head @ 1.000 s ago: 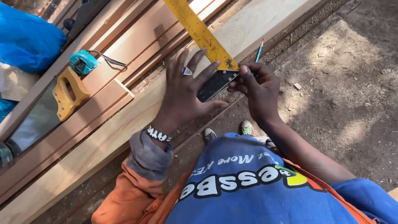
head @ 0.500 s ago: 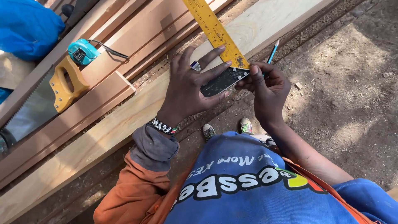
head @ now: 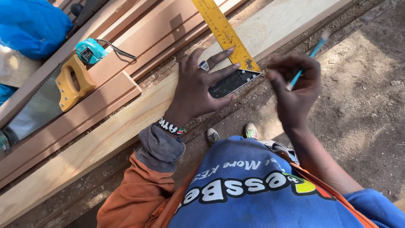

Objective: Measuring and marking a wooden plank using a tape measure, pencil, and try square in a workshop.

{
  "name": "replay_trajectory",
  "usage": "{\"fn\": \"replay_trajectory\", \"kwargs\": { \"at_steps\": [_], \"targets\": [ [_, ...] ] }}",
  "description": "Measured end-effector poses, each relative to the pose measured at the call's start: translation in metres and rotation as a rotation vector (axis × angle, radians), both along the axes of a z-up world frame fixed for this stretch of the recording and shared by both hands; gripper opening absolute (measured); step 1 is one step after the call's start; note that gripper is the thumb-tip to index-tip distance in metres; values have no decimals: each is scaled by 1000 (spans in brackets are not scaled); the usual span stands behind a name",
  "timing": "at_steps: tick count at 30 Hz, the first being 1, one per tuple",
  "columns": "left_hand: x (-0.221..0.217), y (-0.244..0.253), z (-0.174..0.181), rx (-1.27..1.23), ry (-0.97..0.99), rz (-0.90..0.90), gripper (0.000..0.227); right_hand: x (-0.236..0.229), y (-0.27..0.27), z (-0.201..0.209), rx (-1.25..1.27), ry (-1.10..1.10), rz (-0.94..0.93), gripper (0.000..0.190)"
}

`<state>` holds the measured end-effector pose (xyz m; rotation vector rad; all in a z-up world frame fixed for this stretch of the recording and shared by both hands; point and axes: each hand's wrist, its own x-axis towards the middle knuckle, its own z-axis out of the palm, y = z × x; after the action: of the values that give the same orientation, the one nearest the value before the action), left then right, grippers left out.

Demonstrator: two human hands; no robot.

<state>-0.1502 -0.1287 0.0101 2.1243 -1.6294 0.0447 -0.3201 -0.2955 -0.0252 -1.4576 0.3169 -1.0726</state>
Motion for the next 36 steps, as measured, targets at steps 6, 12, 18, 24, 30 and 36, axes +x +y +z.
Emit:
{"fn": "replay_trajectory", "kwargs": {
  "at_steps": [6,12,18,24,30,36],
  "targets": [
    [1,1,5,131,-55,6,78,16,-22,53,-27,80,175,50],
    [0,-2,7,135,-50,31,80,55,-39,78,-57,387,325,31],
    [-1,-4,11,162,-16,42,86,37,-47,91,-192,532,374,21],
    [-1,-7,8,180,6,55,84,52,-46,79,-303,507,357,21],
    [-2,-4,9,116,-7,49,83,21,-59,99,-326,670,426,22],
    [-4,-6,14,160,17,49,83,56,-66,88,-477,465,350,14]
  ]
}}
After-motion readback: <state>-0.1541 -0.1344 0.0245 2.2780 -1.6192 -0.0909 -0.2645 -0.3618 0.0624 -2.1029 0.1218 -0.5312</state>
